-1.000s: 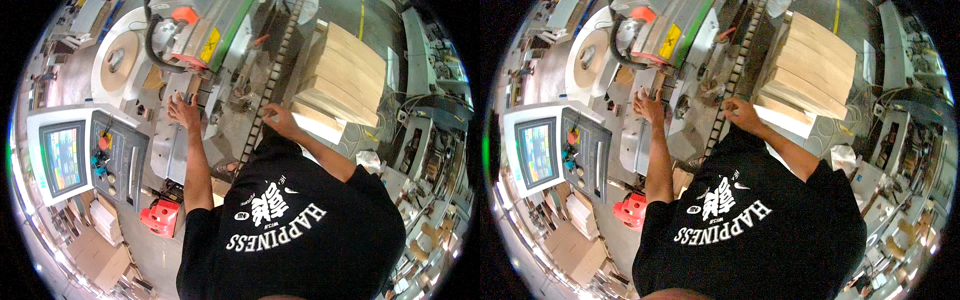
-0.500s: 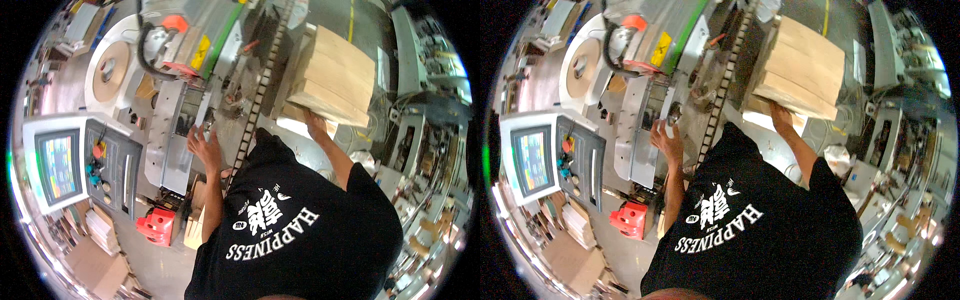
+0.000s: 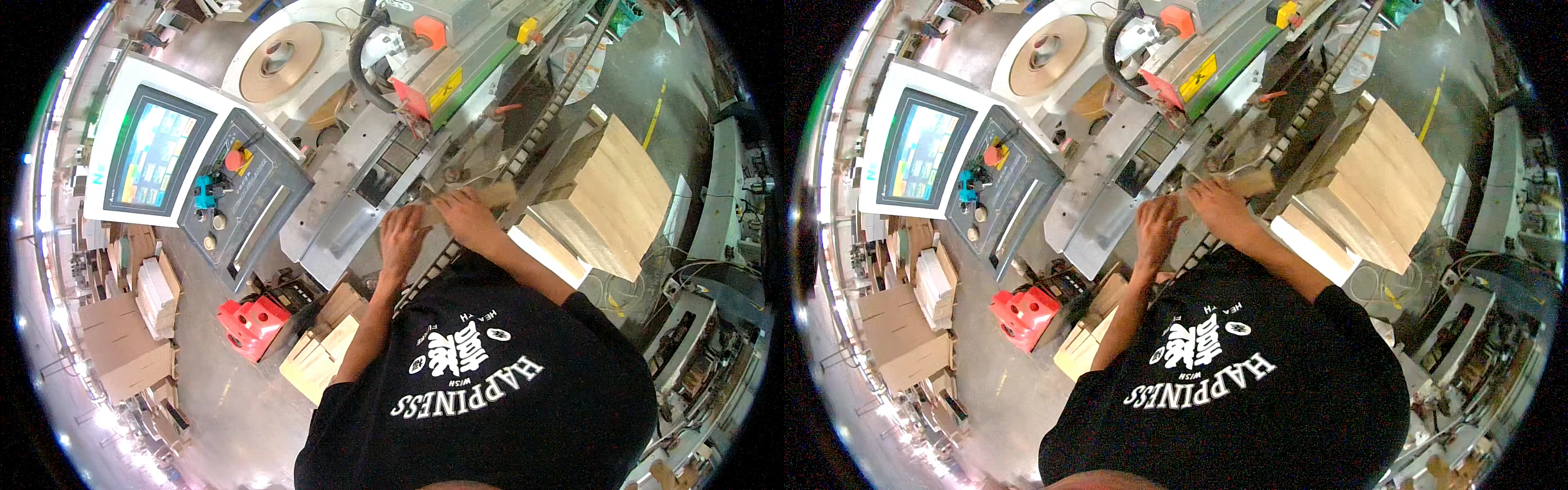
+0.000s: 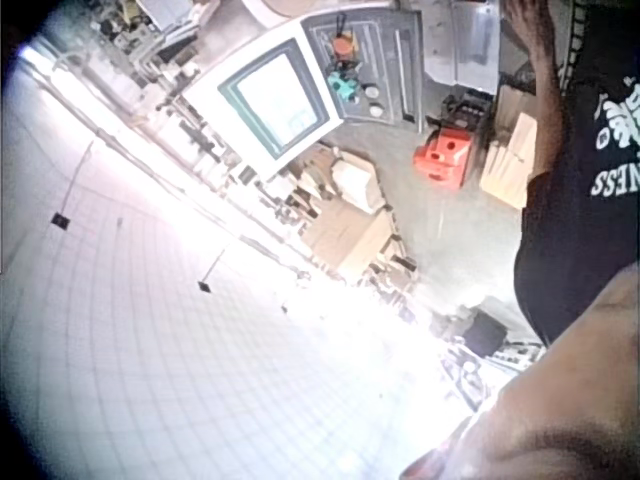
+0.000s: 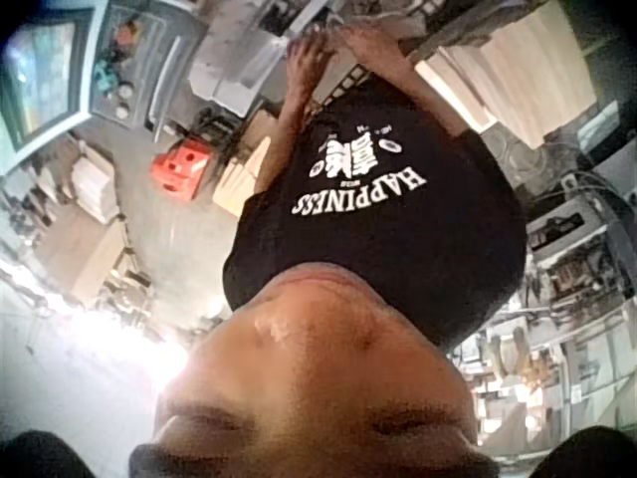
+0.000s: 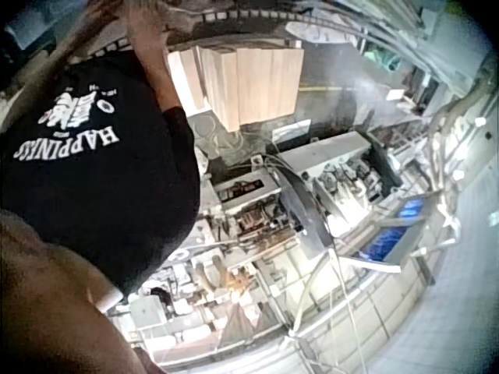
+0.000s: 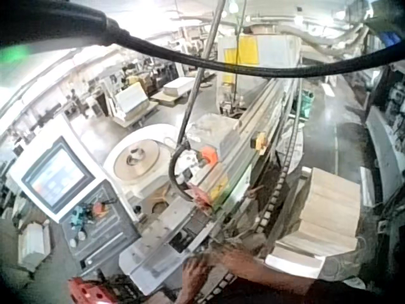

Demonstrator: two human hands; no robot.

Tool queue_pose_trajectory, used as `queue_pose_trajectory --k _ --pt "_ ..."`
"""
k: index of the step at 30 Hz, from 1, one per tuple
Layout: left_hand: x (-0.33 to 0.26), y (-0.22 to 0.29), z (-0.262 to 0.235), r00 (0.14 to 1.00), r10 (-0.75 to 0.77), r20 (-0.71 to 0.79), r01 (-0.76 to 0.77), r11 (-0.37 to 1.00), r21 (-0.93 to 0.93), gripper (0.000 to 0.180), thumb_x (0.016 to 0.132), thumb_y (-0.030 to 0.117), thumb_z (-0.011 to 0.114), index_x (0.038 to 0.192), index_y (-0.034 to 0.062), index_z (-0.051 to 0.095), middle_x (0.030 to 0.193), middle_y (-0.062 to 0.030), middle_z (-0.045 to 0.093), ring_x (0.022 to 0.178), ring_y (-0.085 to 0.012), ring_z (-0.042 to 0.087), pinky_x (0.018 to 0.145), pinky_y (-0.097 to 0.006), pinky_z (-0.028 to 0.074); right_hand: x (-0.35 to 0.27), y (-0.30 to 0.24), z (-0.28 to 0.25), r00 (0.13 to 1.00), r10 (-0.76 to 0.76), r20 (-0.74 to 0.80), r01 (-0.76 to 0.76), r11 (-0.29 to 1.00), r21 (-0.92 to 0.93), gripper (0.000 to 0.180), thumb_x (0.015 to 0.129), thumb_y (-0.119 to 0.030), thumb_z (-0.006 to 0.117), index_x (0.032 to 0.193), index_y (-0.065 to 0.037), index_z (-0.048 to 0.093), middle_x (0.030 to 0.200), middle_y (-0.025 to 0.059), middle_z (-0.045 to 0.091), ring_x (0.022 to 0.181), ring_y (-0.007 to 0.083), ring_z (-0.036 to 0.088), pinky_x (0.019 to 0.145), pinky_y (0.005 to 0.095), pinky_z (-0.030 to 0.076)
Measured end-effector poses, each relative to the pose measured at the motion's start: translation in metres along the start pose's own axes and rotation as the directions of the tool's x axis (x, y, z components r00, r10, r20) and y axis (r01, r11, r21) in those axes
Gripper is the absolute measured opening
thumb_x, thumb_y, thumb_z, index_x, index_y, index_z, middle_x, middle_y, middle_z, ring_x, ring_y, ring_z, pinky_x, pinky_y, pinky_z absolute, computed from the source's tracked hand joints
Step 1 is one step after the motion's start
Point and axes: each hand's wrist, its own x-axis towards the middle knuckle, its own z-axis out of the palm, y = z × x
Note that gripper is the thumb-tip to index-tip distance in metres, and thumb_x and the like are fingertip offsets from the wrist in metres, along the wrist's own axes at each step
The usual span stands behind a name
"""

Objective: The person repeatedly picks up thin wooden planks from a stack and feeds them one at a time into a machine with a conveyor belt. The planks are guided through the machine and then placed into a collection area.

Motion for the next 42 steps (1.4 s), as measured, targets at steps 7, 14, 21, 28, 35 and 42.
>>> queue_pose_trajectory --k 7,14,21,28,35,42 --pt "-0.074 -0.104 -0.007 0.844 -0.406 -0.351 0.452 0.891 0.055 0.055 0.091 0.033 0.083 0.139 0.0115 0.068 0.139 -0.0125 0.064 0.128 -0.0365 0.057 0.112 -0.051 0.040 0.038 -0.025 -0.012 1.000 0.022 -0.011 -0.015 0.891 0.454 0.066 0.087 -0.022 0.081 0.147 -0.006 0.057 0.152 0.0178 0.055 0.142 0.0379 0.051 0.122 0.0503 0.038" --pt "-0.046 -0.120 -0.027 0.774 -0.378 -0.507 0.517 0.840 0.163 0.050 0.088 0.034 0.085 0.132 0.0170 0.069 0.140 -0.0100 0.061 0.134 -0.0346 0.053 0.116 -0.054 0.033 0.118 -0.042 0.114 0.916 0.162 0.367 -0.388 0.125 0.913 0.064 0.088 -0.040 0.088 0.135 -0.005 0.064 0.158 0.0135 0.050 0.141 0.0311 0.053 0.111 0.0446 0.049" --pt "-0.064 -0.146 -0.030 0.713 -0.396 -0.578 0.556 0.822 0.122 0.049 0.085 0.036 0.087 0.127 0.0190 0.069 0.142 -0.0094 0.059 0.139 -0.0346 0.049 0.116 -0.054 0.032 0.157 -0.104 0.103 0.870 0.239 0.432 -0.426 -0.078 0.901 0.076 0.084 -0.045 0.091 0.148 -0.019 0.059 0.177 0.0186 0.012 0.162 0.0330 0.022 0.124 0.0486 0.035" --pt "-0.092 -0.158 -0.043 0.704 -0.492 -0.513 0.649 0.739 0.181 0.060 0.088 0.052 0.082 0.134 0.0192 0.063 0.146 -0.0121 0.056 0.141 -0.0369 0.047 0.119 -0.057 0.030 0.154 -0.095 0.122 0.924 0.157 0.347 -0.322 -0.166 0.932 0.070 0.091 -0.030 0.086 0.152 -0.020 0.054 0.177 0.0214 -0.024 0.167 0.0324 -0.009 0.132 0.0498 0.015" --pt "-0.067 -0.156 -0.028 0.673 -0.536 -0.510 0.649 0.759 0.059 0.065 0.086 0.051 0.084 0.137 0.0180 0.062 0.153 -0.0090 0.050 0.145 -0.0378 0.042 0.120 -0.059 0.026 0.160 -0.085 0.122 0.922 0.258 0.288 -0.206 -0.302 0.931 0.059 0.088 -0.024 0.088 0.142 -0.021 0.063 0.176 0.0218 -0.027 0.167 0.0278 -0.005 0.131 0.0463 0.019" --pt "-0.011 -0.143 -0.010 0.716 -0.530 -0.454 0.627 0.774 0.088 0.067 0.083 0.052 0.085 0.134 0.0153 0.064 0.159 -0.0100 0.045 0.150 -0.0386 0.036 0.123 -0.059 0.022 0.179 -0.034 0.124 0.889 0.434 0.148 -0.036 -0.257 0.966 0.057 0.084 -0.037 0.089 0.130 -0.011 0.068 0.179 0.0279 -0.008 0.167 0.0297 0.005 0.129 0.0433 0.021"
